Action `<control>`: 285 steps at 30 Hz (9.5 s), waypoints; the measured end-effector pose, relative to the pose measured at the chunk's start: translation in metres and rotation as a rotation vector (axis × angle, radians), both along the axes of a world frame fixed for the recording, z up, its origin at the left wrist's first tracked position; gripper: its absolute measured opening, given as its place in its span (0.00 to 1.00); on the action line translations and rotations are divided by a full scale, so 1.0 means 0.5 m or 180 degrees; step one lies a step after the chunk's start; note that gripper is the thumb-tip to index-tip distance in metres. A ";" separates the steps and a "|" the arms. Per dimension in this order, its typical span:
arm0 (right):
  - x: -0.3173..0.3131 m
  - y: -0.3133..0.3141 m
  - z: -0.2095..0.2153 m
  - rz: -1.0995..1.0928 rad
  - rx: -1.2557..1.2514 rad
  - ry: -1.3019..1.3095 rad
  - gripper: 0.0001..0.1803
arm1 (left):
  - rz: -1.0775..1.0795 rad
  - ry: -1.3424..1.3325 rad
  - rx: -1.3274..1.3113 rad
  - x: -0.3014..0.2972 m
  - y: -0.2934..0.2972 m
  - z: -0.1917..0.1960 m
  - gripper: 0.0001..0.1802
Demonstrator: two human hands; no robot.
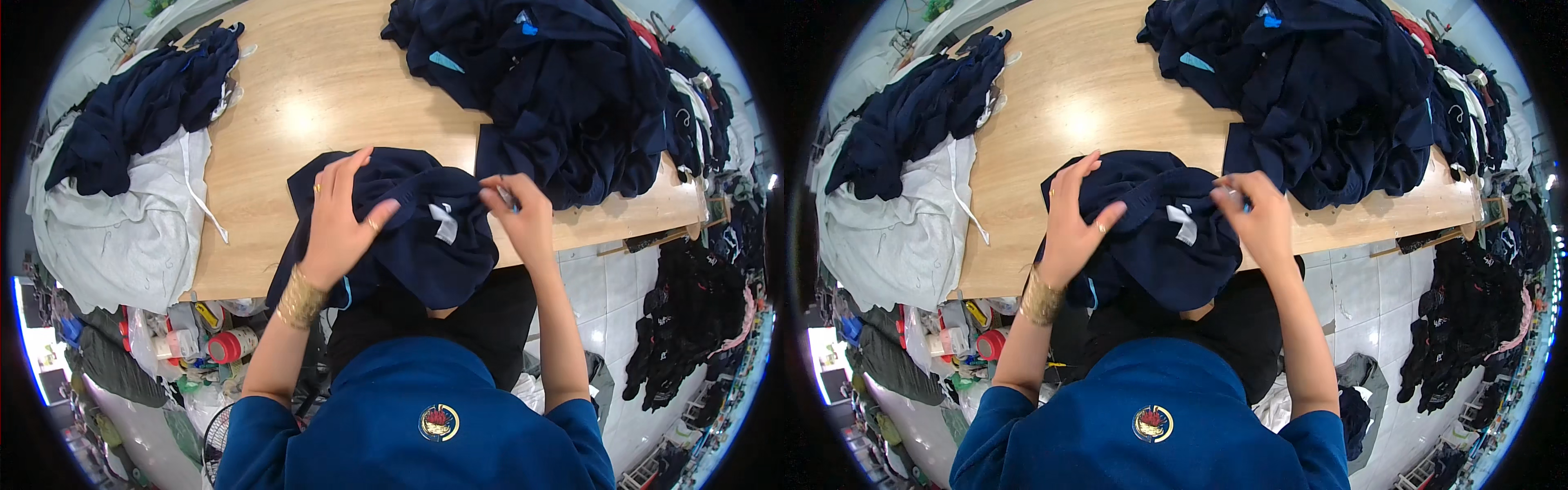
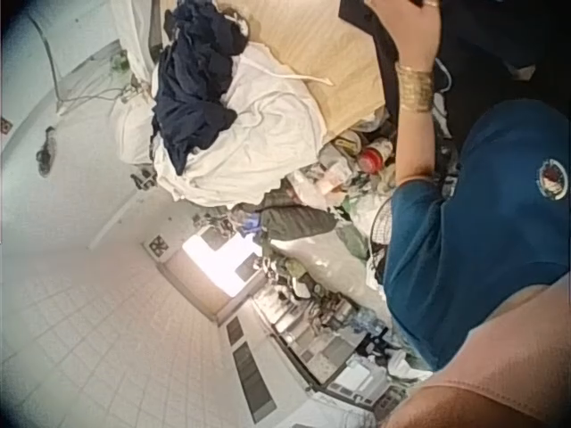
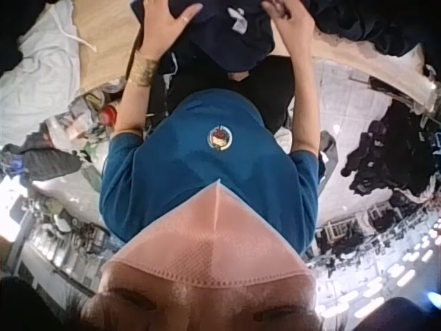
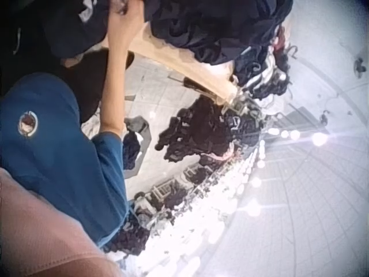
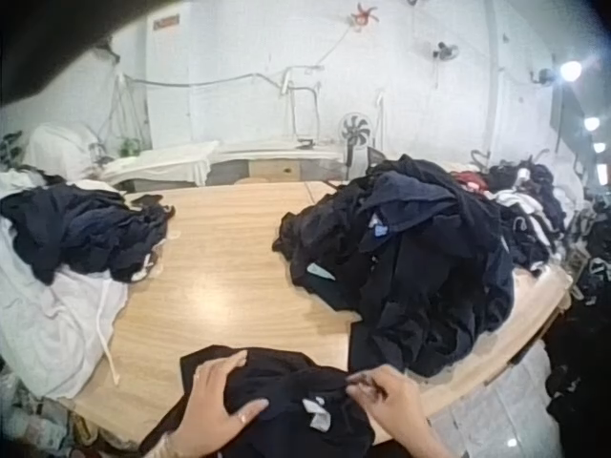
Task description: Trimming excess threads and inspecting dark blue athletic shorts using small clippers at a factory workbench.
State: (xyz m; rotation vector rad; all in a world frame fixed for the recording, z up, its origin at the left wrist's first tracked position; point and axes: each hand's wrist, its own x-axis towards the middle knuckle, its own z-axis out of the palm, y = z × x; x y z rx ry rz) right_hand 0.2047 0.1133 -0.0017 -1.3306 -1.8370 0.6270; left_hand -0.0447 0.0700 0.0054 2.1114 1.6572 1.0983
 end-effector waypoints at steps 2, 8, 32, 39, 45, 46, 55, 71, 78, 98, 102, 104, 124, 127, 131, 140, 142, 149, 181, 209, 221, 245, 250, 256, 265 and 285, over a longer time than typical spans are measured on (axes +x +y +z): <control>-0.031 -0.070 0.038 0.0944 -0.0879 0.0974 0.13 | -0.0185 -0.0775 -0.0058 0.031 -0.049 0.014 0.44; -0.085 -0.175 0.018 0.1788 -0.1969 0.1805 0.16 | -0.0445 -0.1788 -0.0696 0.087 -0.117 -0.017 0.58; -0.084 -0.167 0.023 0.0943 -0.1259 0.2106 0.14 | -0.2043 -0.4058 -0.2534 0.084 -0.135 0.031 0.41; -0.095 -0.193 0.000 0.0886 -0.2394 0.3260 0.14 | -0.2329 -0.4678 -0.3175 0.089 -0.141 0.034 0.42; -0.089 -0.201 -0.016 0.0789 -0.2714 0.3306 0.12 | -0.2286 -0.4877 -0.3165 0.099 -0.154 0.019 0.39; -0.086 -0.204 -0.016 0.0696 -0.2842 0.3331 0.11 | -0.2346 -0.4817 -0.3209 0.101 -0.154 0.021 0.39; -0.065 -0.216 -0.043 0.0767 -0.2403 0.3091 0.13 | -0.2604 -0.4208 -0.3042 0.091 -0.145 0.044 0.33; 0.011 -0.087 0.099 -0.0051 -0.0317 -0.0082 0.15 | -0.1506 -0.1406 -0.2245 0.042 0.121 -0.026 0.12; -0.015 -0.114 0.098 0.0024 -0.0478 0.0740 0.17 | -0.1726 -0.2488 -0.2866 0.056 0.040 0.100 0.11; -0.014 -0.135 0.069 0.0972 -0.1592 0.2059 0.18 | -0.1861 -0.3601 -0.3512 0.048 -0.004 0.050 0.17; 0.026 -0.137 0.121 0.0826 -0.0831 0.0575 0.27 | -0.1680 -0.3431 -0.3295 0.038 -0.013 0.047 0.16; 0.029 -0.136 0.135 0.0623 -0.0001 -0.0234 0.27 | -0.1700 -0.3384 -0.3263 0.043 -0.012 0.054 0.16; 0.014 -0.124 0.171 0.0879 0.0815 -0.1365 0.13 | -0.1638 -0.2595 -0.2444 0.056 -0.027 0.098 0.12; 0.014 -0.127 0.170 0.0841 0.0801 -0.1351 0.13 | -0.1626 -0.2535 -0.2267 0.058 -0.030 0.093 0.13; 0.013 -0.130 0.162 0.0759 0.0754 -0.1285 0.12 | -0.1626 -0.2544 -0.2255 0.062 -0.031 0.092 0.13; -0.017 -0.150 0.121 0.0092 -0.0513 0.0791 0.12 | -0.1566 -0.2630 -0.2229 0.065 -0.032 0.092 0.12; -0.016 -0.150 0.152 0.0176 -0.0443 0.0545 0.12 | -0.1485 -0.2645 -0.2243 0.066 -0.034 0.093 0.13; -0.046 -0.149 0.112 0.0327 0.0451 0.0499 0.08 | -0.1341 -0.2346 -0.1613 0.091 -0.045 0.073 0.11; 0.013 -0.124 0.165 0.0142 -0.0438 0.0546 0.05 | -0.1543 -0.2346 -0.1852 0.076 -0.045 0.080 0.13; 0.020 -0.139 0.130 0.0684 -0.0885 0.1084 0.09 | -0.1564 -0.3184 -0.2882 0.070 -0.051 0.078 0.12; 0.005 -0.161 0.180 0.0488 -0.0087 -0.0577 0.18 | -0.1592 -0.3381 -0.2965 0.070 -0.051 0.086 0.10; 0.012 -0.141 0.180 0.1282 0.0499 -0.0878 0.14 | -0.1848 -0.3224 -0.2931 0.071 -0.049 0.078 0.11; 0.009 -0.143 0.176 0.1254 0.0520 -0.0863 0.13 | -0.1829 -0.3010 -0.2941 0.064 -0.048 0.072 0.11; 0.006 -0.145 0.164 0.1209 0.0500 -0.0704 0.13 | -0.1916 -0.3102 -0.2923 0.063 -0.045 0.078 0.12; -0.001 -0.149 0.160 0.1153 0.0433 -0.0481 0.12 | -0.2007 -0.3191 -0.2950 0.062 -0.043 0.082 0.12; 0.018 -0.146 0.157 0.1072 0.0457 -0.0353 0.13 | -0.2075 -0.3406 -0.2922 0.056 -0.041 0.085 0.11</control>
